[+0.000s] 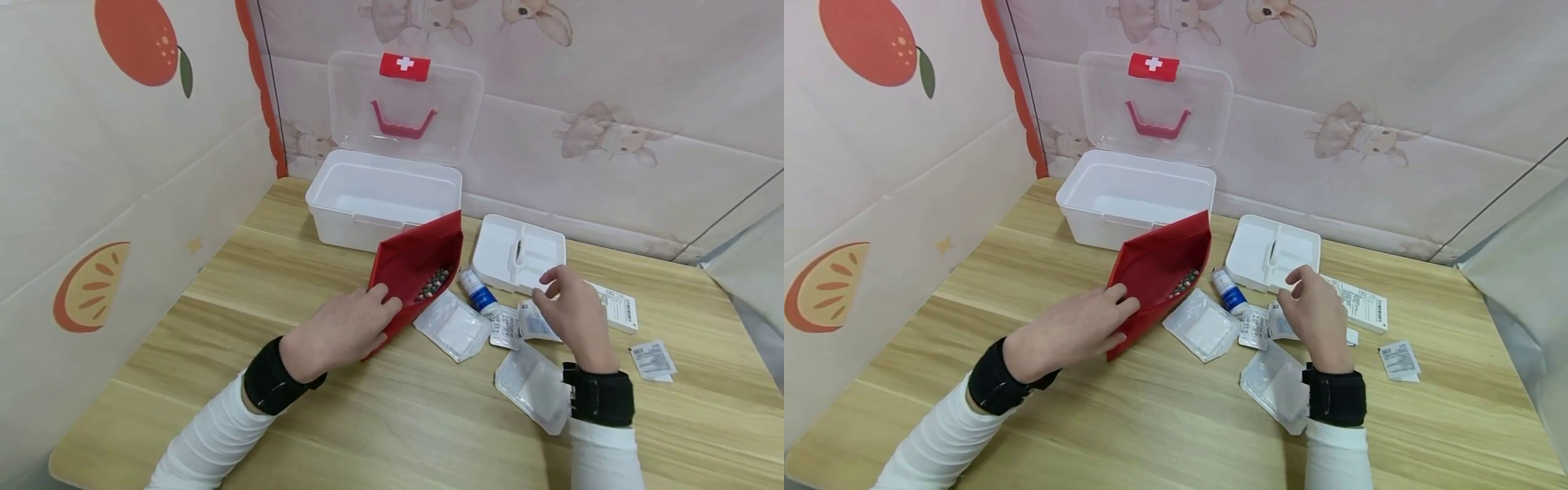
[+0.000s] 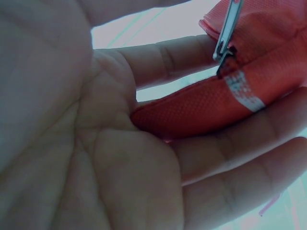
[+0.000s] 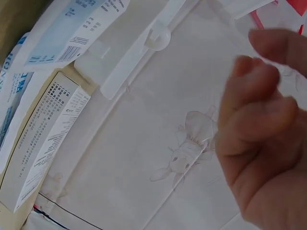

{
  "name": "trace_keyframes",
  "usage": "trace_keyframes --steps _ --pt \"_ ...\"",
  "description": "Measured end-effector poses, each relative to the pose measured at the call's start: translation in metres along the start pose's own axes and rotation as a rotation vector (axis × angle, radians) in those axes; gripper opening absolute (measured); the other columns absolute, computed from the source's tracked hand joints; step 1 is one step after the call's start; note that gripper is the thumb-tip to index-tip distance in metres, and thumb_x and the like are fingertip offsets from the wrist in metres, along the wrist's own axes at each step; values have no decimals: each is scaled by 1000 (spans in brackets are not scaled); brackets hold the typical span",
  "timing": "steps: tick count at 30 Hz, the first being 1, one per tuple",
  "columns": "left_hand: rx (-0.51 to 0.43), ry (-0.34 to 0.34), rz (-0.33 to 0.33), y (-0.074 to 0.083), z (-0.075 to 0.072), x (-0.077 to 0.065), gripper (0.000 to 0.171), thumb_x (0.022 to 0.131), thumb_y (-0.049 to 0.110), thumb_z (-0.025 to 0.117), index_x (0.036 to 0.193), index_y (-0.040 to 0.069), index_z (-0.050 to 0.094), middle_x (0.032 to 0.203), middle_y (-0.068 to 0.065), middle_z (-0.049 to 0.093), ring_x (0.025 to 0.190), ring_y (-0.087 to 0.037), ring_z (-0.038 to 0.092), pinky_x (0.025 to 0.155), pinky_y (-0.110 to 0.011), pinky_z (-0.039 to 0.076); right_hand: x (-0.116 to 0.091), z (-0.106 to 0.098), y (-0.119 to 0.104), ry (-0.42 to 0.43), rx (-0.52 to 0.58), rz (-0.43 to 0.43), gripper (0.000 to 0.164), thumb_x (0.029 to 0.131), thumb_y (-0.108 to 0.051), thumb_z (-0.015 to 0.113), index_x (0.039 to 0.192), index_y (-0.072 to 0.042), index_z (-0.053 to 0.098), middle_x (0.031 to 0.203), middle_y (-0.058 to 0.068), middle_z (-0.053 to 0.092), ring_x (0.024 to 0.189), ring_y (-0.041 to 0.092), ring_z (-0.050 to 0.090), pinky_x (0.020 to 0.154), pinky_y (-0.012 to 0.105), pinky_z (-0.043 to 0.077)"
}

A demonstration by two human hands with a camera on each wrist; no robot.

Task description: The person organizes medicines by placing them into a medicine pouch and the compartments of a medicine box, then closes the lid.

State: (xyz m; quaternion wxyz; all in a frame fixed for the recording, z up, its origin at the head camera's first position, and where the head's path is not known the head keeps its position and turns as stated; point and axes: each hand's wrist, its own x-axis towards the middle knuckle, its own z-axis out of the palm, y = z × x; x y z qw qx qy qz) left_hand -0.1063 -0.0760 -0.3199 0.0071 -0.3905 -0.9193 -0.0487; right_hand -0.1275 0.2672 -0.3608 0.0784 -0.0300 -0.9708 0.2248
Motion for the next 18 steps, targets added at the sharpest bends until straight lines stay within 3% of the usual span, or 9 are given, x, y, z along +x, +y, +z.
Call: trace_keyframes --steps 6,9,13,18 --pt "-6 3 0 0 0 0 40 83 22 82 112 3 62 96 -13 61 76 -22 62 69 -34 59 1 2 1 -239 -21 -40 41 89 -20 71 123 2 60 115 27 64 97 40 64 72 46 53" --pt "-6 4 0 0 0 0 39 83 22 81 112 3 62 96 -13 62 76 -22 62 69 -34 59 2 5 3 -328 -25 -67 44 88 -20 73 124 2 61 118 27 63 100 39 64 75 47 53" --pt "-7 2 0 1 0 0 40 83 22 81 112 3 62 96 -13 62 77 -22 62 70 -34 59 2 13 6 -394 -21 -99 48 84 -18 76 124 3 60 116 27 64 99 38 63 77 49 53" --pt "0 -3 0 1 0 0 39 84 22 81 112 4 62 96 -12 62 77 -22 62 70 -34 59 1 21 6 -403 -31 -120 54 80 -20 80 124 2 61 122 28 59 104 41 61 85 54 50"
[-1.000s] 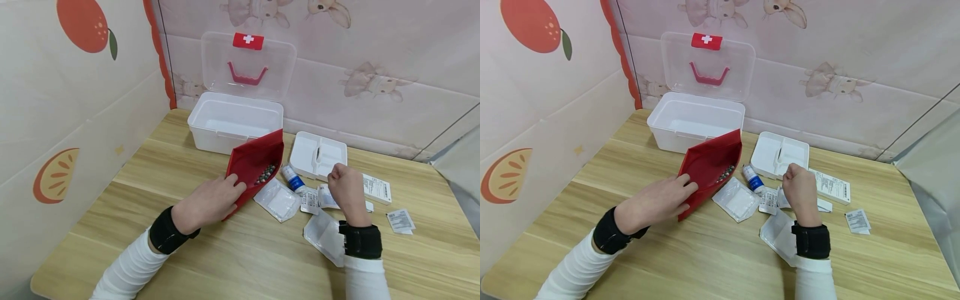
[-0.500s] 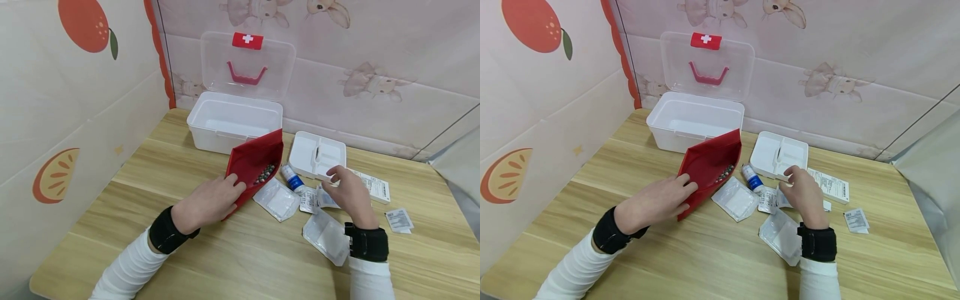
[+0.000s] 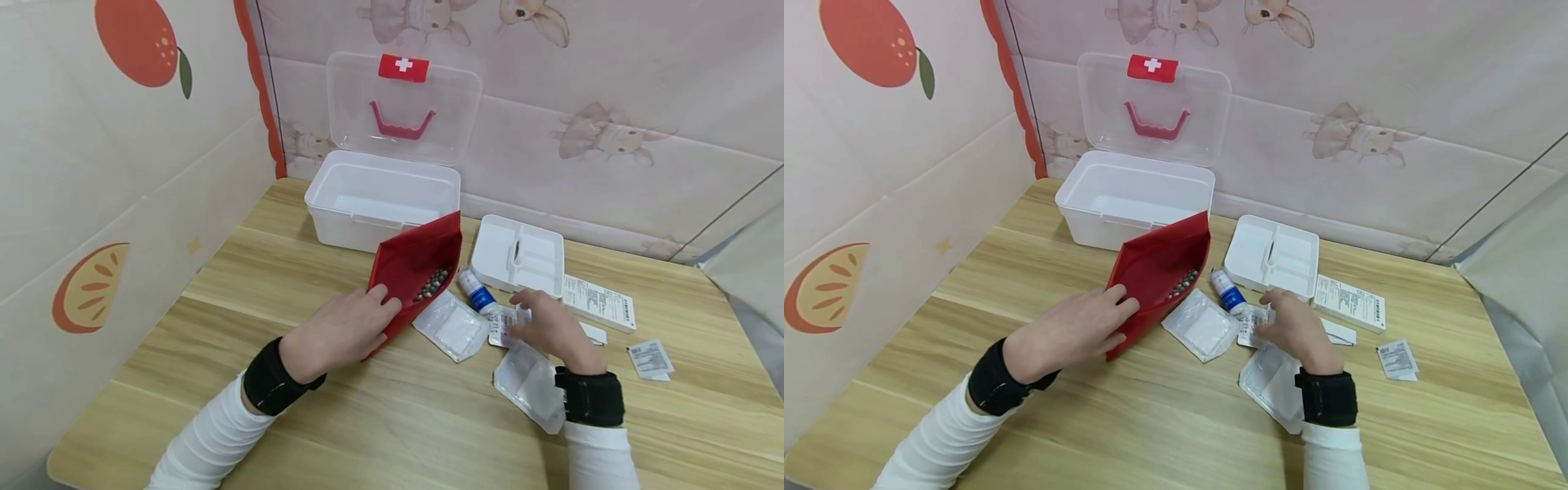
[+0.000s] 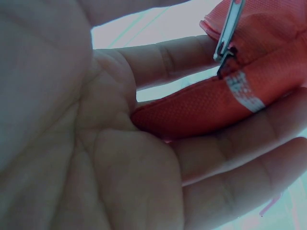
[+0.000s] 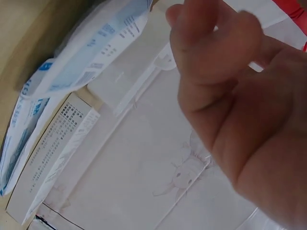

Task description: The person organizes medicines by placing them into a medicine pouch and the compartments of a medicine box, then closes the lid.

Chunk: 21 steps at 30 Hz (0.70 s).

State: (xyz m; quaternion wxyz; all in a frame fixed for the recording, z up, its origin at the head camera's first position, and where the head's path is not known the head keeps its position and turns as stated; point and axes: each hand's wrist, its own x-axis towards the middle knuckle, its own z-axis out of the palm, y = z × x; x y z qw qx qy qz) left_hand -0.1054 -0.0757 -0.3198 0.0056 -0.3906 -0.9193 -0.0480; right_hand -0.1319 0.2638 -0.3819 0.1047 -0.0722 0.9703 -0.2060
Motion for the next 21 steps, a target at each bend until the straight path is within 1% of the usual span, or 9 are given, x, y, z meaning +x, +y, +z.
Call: trace_keyframes --steps 4,9,17,21 --pt "1 -6 -2 0 0 0 39 84 23 81 112 4 62 97 -12 62 78 -22 62 70 -34 59 0 4 -3 -23 4 15 61 77 -23 83 128 0 59 132 30 49 107 41 57 89 56 49" --pt "-1 -7 -5 0 1 0 38 85 23 80 112 4 62 96 -12 62 78 -22 62 69 -34 59 2 8 -3 -38 -2 35 65 78 -19 82 133 3 56 134 33 43 104 40 57 88 55 50" --pt "4 0 -4 0 0 0 37 85 23 80 111 4 61 96 -12 62 78 -22 62 69 -34 59 4 10 -5 -63 -12 63 68 79 -17 82 136 5 53 131 34 40 97 35 56 84 50 52" --pt "6 6 -2 0 0 -1 36 85 22 80 110 4 61 95 -12 61 77 -22 62 69 -33 59 3 10 -5 -62 -24 39 62 79 -17 83 132 3 58 127 32 42 92 32 56 78 46 53"
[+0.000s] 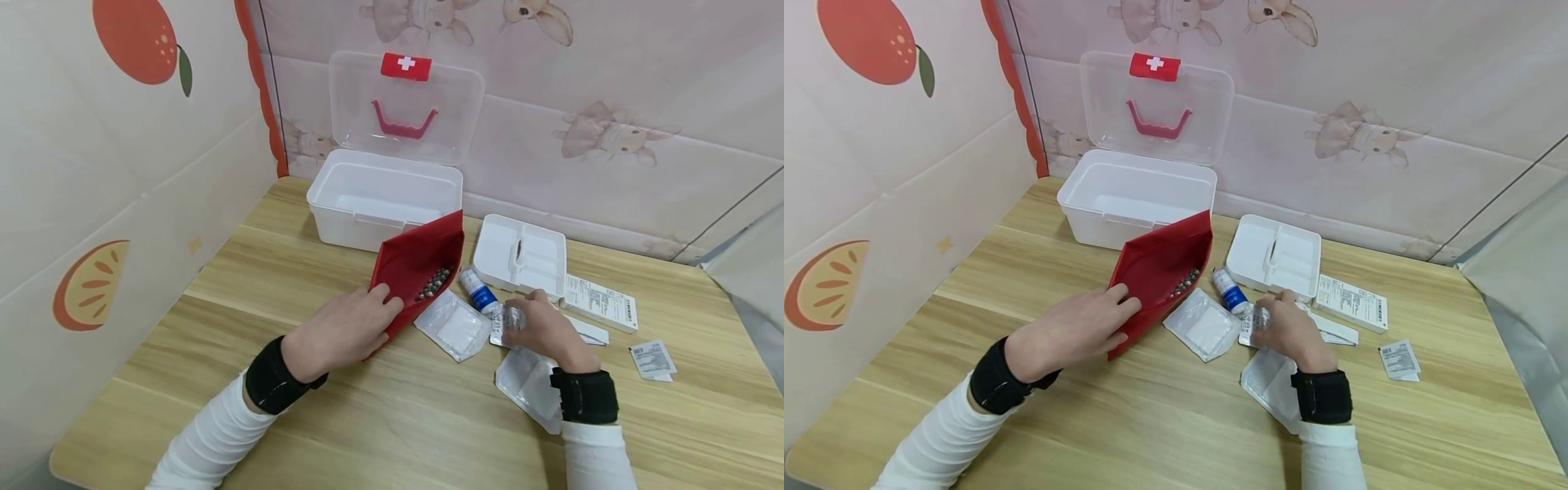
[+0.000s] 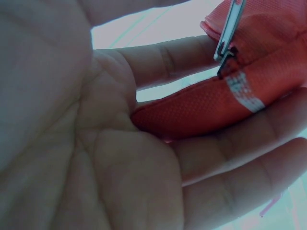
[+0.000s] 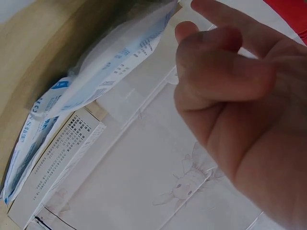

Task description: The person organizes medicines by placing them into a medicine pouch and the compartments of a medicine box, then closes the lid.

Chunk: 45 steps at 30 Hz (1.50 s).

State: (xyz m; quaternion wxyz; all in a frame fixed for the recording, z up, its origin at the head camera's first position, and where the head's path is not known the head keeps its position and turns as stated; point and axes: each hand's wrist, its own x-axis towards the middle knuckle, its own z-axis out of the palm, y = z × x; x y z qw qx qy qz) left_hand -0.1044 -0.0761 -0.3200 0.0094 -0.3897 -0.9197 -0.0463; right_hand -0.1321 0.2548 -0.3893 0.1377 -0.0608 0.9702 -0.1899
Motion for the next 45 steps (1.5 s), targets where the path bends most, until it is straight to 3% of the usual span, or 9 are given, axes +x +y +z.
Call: trace_keyframes --steps 4,12,19,26,31,38,45 --pt "4 2 1 0 0 0 36 85 22 80 110 4 61 95 -12 61 77 -22 62 69 -33 59 -1 -1 0 2 -4 -22 58 78 -16 83 129 2 61 125 31 42 89 31 56 75 43 52" --pt "0 1 -2 -1 1 0 36 85 22 79 111 4 61 96 -12 62 78 -22 63 69 -33 59 -1 0 -1 -22 -30 -13 64 81 -19 81 134 6 56 126 33 40 94 34 55 80 47 52" --pt "-2 10 2 -1 1 -1 35 85 22 80 109 4 61 94 -11 61 76 -21 62 68 -33 59 0 1 2 16 29 16 59 78 -19 81 126 1 54 128 32 36 90 34 55 77 46 52" --pt "-4 -1 -1 0 1 -1 35 85 22 79 110 4 61 95 -11 61 76 -21 62 68 -33 59 2 -3 2 66 41 -12 49 80 -13 81 117 -2 51 106 20 57 82 27 55 66 36 47" --pt "-6 -5 -2 0 1 0 35 86 22 79 110 4 62 95 -11 61 76 -21 62 68 -33 59 1 -6 1 88 90 -48 38 87 -6 73 119 -2 51 98 16 64 80 24 58 64 32 47" --pt "-8 0 2 0 1 1 32 87 21 78 109 4 63 93 -11 61 71 -19 60 66 -30 58 0 -8 0 249 89 -170 27 92 -2 65 119 -2 61 97 16 67 72 21 57 60 31 46" --pt "-4 -2 5 0 1 1 33 87 22 78 109 4 62 93 -11 62 72 -19 61 68 -31 58 2 -3 -1 523 60 -299 22 92 1 64 113 -3 66 87 10 61 66 18 50 56 28 42"
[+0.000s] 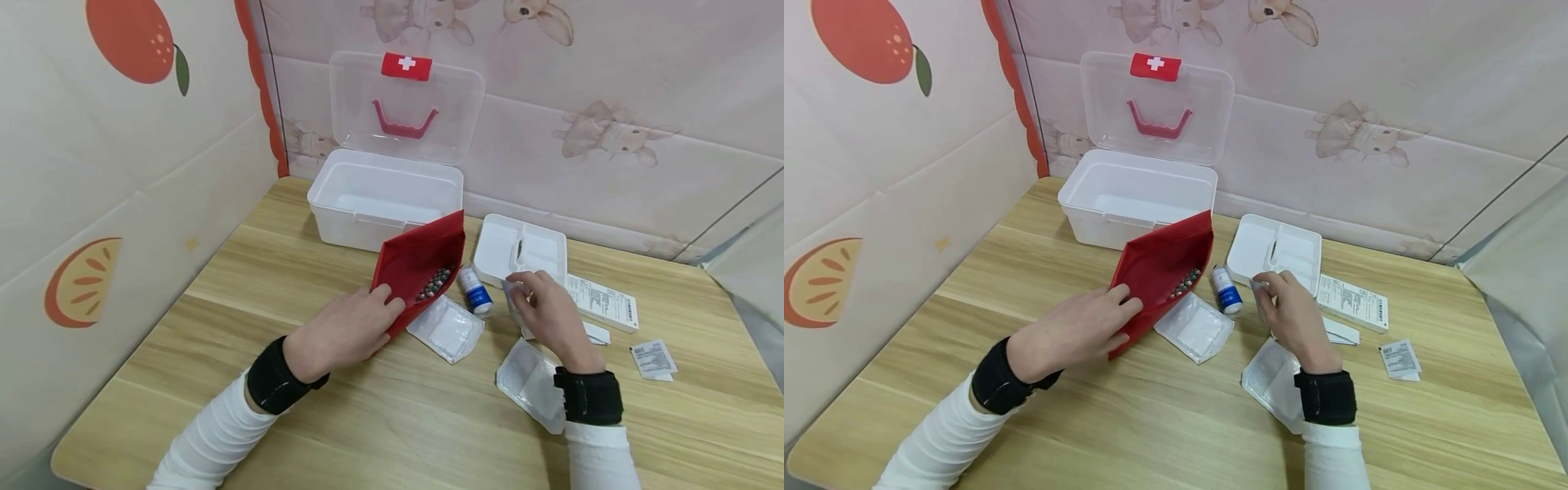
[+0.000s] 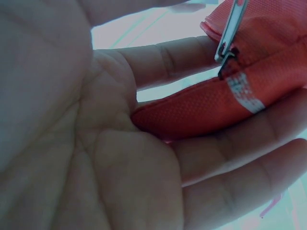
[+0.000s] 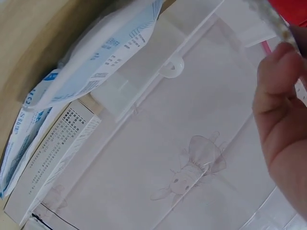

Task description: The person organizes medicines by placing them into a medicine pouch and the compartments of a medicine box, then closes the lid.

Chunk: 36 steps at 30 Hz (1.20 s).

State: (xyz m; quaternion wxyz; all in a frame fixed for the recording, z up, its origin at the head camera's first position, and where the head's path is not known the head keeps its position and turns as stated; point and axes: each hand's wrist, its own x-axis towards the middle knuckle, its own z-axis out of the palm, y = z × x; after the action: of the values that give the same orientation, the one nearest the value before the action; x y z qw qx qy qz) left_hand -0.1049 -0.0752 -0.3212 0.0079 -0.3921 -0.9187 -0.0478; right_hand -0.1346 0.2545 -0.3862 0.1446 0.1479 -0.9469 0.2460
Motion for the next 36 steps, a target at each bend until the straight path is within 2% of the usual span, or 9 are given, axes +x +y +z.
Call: trace_keyframes --steps 4,8,13,18,22,25,31,36 --pt "1 -3 -1 0 0 0 34 86 22 79 110 4 63 94 -11 62 73 -19 62 69 -31 59 1 2 -1 175 4 -80 26 91 5 64 117 0 60 89 12 57 64 17 49 55 24 41" --pt "4 -1 -1 0 0 1 34 86 22 79 110 4 63 95 -11 62 73 -19 62 70 -31 59 3 2 -4 347 41 -162 20 90 11 62 109 4 56 92 17 57 65 18 51 59 15 37" --pt "9 8 6 0 0 0 34 86 22 79 110 4 63 94 -11 62 74 -20 62 70 -31 59 5 1 -7 485 78 -214 14 89 15 61 100 6 63 90 19 59 68 18 52 59 11 36" --pt "4 6 4 0 0 0 35 86 23 79 110 4 63 95 -11 62 74 -20 62 70 -32 59 6 0 -10 508 126 -206 33 86 18 63 116 7 66 101 22 62 71 18 56 60 4 38" --pt "5 7 4 0 0 0 35 86 22 79 110 3 63 94 -12 62 73 -20 62 70 -32 59 6 0 -16 480 159 -194 57 79 18 71 133 6 57 115 25 59 76 23 61 67 1 42" --pt "6 9 6 0 0 0 35 86 22 79 110 3 63 94 -12 62 73 -19 62 69 -32 59 6 -1 -20 473 189 -200 66 76 18 74 137 7 52 120 26 55 79 28 62 72 1 43" --pt "4 10 5 0 0 0 35 86 22 79 110 3 63 94 -11 62 73 -19 61 69 -31 59 6 -5 -31 509 180 -238 53 78 20 71 128 9 59 112 26 59 81 30 61 77 0 40" --pt "6 7 3 0 -1 0 35 86 23 79 110 4 63 94 -11 62 73 -19 61 69 -32 59 6 -6 -40 475 194 -286 45 77 20 72 120 9 64 105 22 65 81 28 62 78 2 42"
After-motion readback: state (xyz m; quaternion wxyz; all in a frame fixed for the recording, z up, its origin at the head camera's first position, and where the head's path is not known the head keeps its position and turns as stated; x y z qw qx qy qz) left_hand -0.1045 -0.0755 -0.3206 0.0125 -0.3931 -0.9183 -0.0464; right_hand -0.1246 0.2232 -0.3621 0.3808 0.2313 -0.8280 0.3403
